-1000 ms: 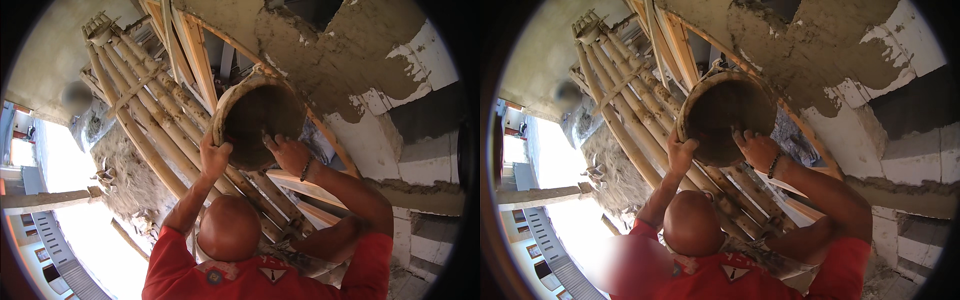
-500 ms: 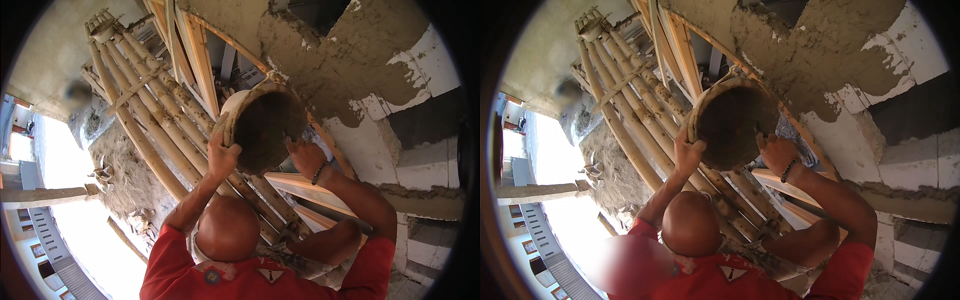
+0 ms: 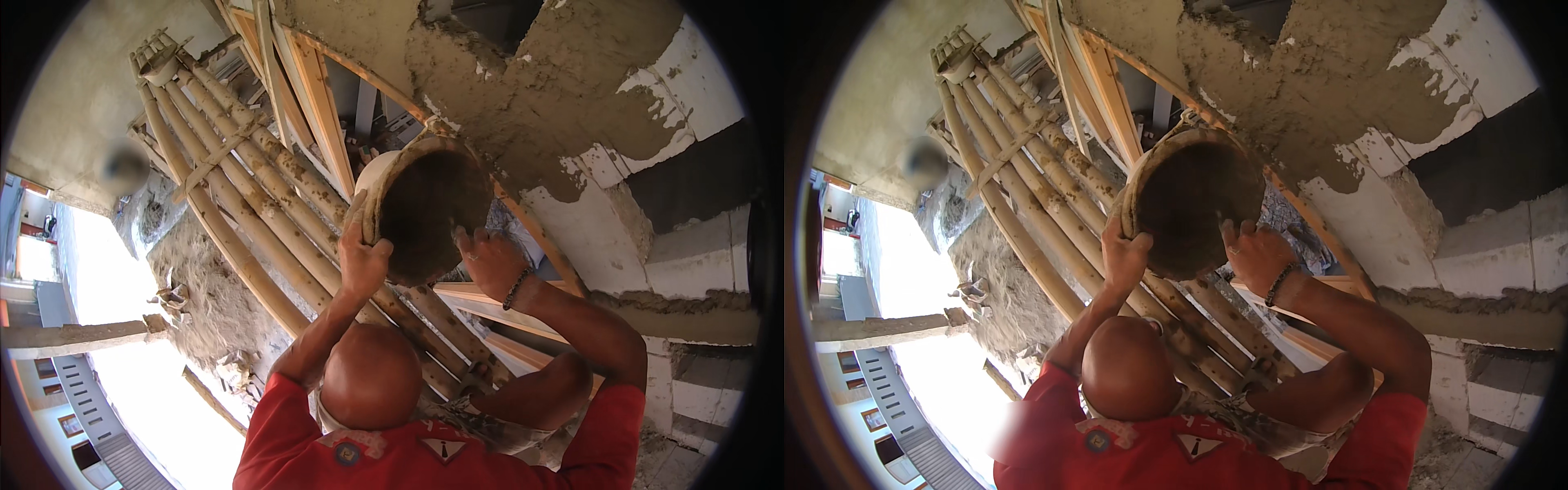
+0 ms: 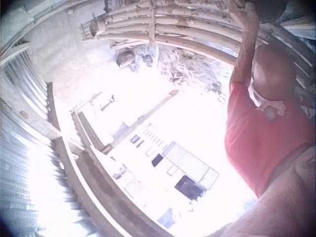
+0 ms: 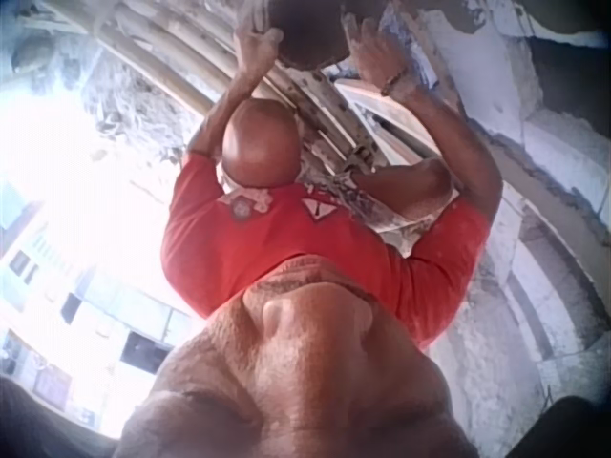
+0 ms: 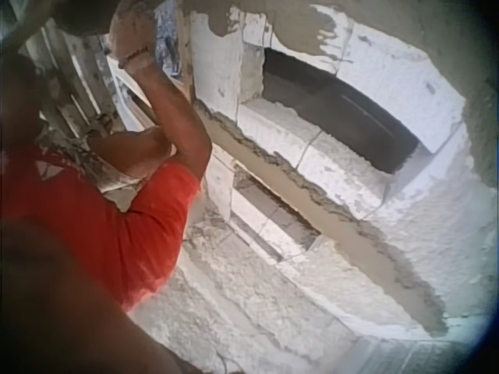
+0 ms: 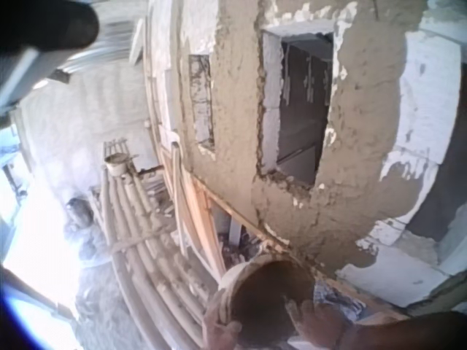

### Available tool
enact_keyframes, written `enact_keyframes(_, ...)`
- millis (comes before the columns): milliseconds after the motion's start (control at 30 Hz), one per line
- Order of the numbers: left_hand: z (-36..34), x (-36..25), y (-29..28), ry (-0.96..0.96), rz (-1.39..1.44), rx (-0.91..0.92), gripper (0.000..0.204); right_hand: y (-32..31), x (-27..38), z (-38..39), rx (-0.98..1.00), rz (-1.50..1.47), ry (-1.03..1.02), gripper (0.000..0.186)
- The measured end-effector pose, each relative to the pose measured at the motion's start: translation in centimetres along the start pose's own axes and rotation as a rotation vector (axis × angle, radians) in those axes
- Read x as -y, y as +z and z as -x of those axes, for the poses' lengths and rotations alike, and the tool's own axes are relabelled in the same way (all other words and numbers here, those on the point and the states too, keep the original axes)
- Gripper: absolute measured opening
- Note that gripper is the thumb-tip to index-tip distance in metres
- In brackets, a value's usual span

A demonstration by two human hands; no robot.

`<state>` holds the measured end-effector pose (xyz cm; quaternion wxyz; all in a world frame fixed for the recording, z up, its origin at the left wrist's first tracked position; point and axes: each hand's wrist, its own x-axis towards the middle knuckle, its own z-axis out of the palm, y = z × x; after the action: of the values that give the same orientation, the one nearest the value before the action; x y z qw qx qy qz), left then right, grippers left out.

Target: The person applies wet mortar to a white brick wall using a trowel, taking mortar from a bucket held in one hand.

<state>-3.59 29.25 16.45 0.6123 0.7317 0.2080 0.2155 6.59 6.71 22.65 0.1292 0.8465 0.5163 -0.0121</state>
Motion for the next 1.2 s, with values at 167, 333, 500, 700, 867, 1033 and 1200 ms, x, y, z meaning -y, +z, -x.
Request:
enact_keyframes(167, 0.0, -0.8, 1.0, 0.019, 0.041, -0.027, 0.072, -1.8, -0.1, -3.7, -0.150, 0.133, 0.095, 0.053)
enact_keyframes(333, 0.0, -2.7, 1.1, -0.056, 0.077, -0.060, 0.072, 2.6, 1.5, -2.9, -0.076, 0.123, 0.118, 0.054)
enact_keyframes(500, -0.2, 0.0, 0.7, 0.095, 0.026, -0.087, 0.073, 1.6, 2.7, -1.7, 0.023, 0.036, 0.041, 0.054)
enact_keyframes(700, -0.1, -0.3, 2.1, 0.044, 0.063, -0.127, 0.071, 0.7, 2.1, -6.6, -0.093, 0.046, 0.247, 0.051)
enact_keyframes(867, 0.0, -1.0, 2.8, 0.214, -0.046, -0.213, 0.071, 4.4, 4.0, -8.8, -0.009, -0.324, 0.493, 0.054)
enact_keyframes(1033, 0.3, 0.9, 2.3, 0.292, -0.083, -0.240, 0.069, 3.1, 4.2, -7.4, 0.267, -0.286, -0.023, 0.051)
enact_keyframes(1200, 0.3, 0.5, 1.3, 0.279, -0.111, -0.195, 0.075, -1.9, 1.1, -6.8, 0.036, -0.279, 0.164, 0.047)
